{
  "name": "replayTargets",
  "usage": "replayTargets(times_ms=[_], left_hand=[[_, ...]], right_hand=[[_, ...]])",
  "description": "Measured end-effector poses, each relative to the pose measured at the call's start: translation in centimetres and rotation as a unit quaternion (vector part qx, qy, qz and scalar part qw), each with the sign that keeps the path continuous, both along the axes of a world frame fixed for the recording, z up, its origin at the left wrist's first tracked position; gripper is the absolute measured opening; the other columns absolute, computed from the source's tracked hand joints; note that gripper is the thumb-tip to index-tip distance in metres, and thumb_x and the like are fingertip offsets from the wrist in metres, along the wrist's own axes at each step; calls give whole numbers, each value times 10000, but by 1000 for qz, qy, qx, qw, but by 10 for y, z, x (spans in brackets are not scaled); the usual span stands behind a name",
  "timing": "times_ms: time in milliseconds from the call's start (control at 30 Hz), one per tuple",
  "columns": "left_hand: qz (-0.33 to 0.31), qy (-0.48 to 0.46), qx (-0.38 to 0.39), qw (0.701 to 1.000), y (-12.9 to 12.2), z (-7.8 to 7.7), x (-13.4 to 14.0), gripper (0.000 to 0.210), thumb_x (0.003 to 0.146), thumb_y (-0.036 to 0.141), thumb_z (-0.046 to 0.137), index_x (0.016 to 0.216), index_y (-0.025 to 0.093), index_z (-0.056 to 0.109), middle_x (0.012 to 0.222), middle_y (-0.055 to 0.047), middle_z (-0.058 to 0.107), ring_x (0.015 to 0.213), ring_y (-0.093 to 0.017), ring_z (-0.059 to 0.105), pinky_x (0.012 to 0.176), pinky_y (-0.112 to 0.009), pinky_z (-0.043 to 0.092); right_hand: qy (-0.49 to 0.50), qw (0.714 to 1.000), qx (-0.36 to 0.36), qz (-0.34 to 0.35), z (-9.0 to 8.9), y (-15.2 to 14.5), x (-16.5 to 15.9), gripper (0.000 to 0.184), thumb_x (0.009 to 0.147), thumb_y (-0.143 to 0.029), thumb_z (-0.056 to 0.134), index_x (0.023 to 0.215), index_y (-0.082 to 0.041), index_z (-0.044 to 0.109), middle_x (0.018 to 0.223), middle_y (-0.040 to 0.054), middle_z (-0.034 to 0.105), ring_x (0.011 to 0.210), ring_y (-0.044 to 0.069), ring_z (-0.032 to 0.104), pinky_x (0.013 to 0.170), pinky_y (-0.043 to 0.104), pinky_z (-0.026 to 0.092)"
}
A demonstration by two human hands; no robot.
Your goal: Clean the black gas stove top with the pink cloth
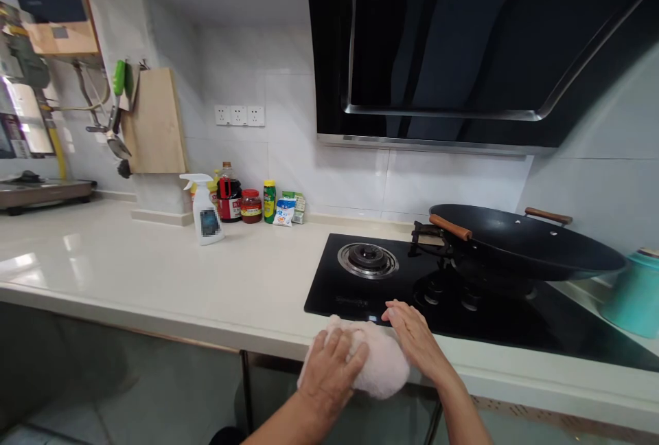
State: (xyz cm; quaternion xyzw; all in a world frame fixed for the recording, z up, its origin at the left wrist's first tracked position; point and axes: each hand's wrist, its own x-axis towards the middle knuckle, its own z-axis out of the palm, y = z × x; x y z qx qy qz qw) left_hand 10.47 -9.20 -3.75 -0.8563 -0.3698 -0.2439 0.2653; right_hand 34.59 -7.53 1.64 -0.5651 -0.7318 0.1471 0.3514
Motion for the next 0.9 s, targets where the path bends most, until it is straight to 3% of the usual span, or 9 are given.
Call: replayTargets(times_ms=[233,300,400,567,667,733,800,900], left_hand=[[100,-14,17,995,0,22,-111,672,712,215,786,1338,290,552,1360,-102,615,1296,-361,519,1056,-484,386],[126,-10,19,992,0,29,-127,650,684,168,781,1293,274,582,1346,-100,615,1295,-361,512,1062,-478,386],[175,-16,20,984,-1,31,-126,630,663,170,779,1261,266,606,1330,-101,617,1292,-367,506,1072,-493,376],[200,-43,0,979,-3,21,-78,612,692,283,812,1272,264,619,1370,-112,603,1330,-390,474,1054,-526,377],[155,-37,-21,987,-5,12,-33,674,694,358,848,1314,284,594,1360,-123,605,1291,-389,504,1033,-561,395],[113,-24,-26,993,-5,6,2,705,724,388,838,1360,270,559,1361,-145,602,1264,-389,522,1017,-596,412],[74,-14,-15,997,-3,1,40,613,802,396,777,1357,242,564,1325,-161,621,1232,-383,544,982,-607,443],[20,-7,24,999,0,-5,98,372,927,343,634,1275,212,637,1180,-166,680,1119,-351,605,943,-596,471]], right_hand=[[7,1000,-11,16,5,-1,0,562,1017,-603,215,1049,-288,680,1371,32,613,1430,227,433,1254,546,188],[22,1000,-2,15,7,-3,-1,545,1020,-602,224,1083,-288,665,1353,32,623,1423,221,438,1257,538,180],[44,999,15,7,12,-9,-5,526,1035,-581,218,1102,-294,653,1309,26,644,1399,208,459,1256,524,182],[65,998,20,7,14,-12,-7,514,1036,-586,225,1090,-299,648,1286,18,653,1373,208,483,1255,520,187],[74,997,25,0,10,-5,-6,505,1020,-592,258,1061,-294,664,1289,28,656,1353,224,506,1245,528,221],[108,993,51,-6,8,-3,-4,496,1010,-591,295,1046,-276,677,1315,57,641,1323,232,531,1213,491,306],[172,980,97,-29,9,-8,-3,484,1005,-584,335,1054,-250,682,1338,93,621,1288,237,553,1157,441,392],[249,952,164,-75,12,-27,-4,435,997,-568,403,1060,-236,678,1319,115,618,1265,250,562,1121,423,428]])
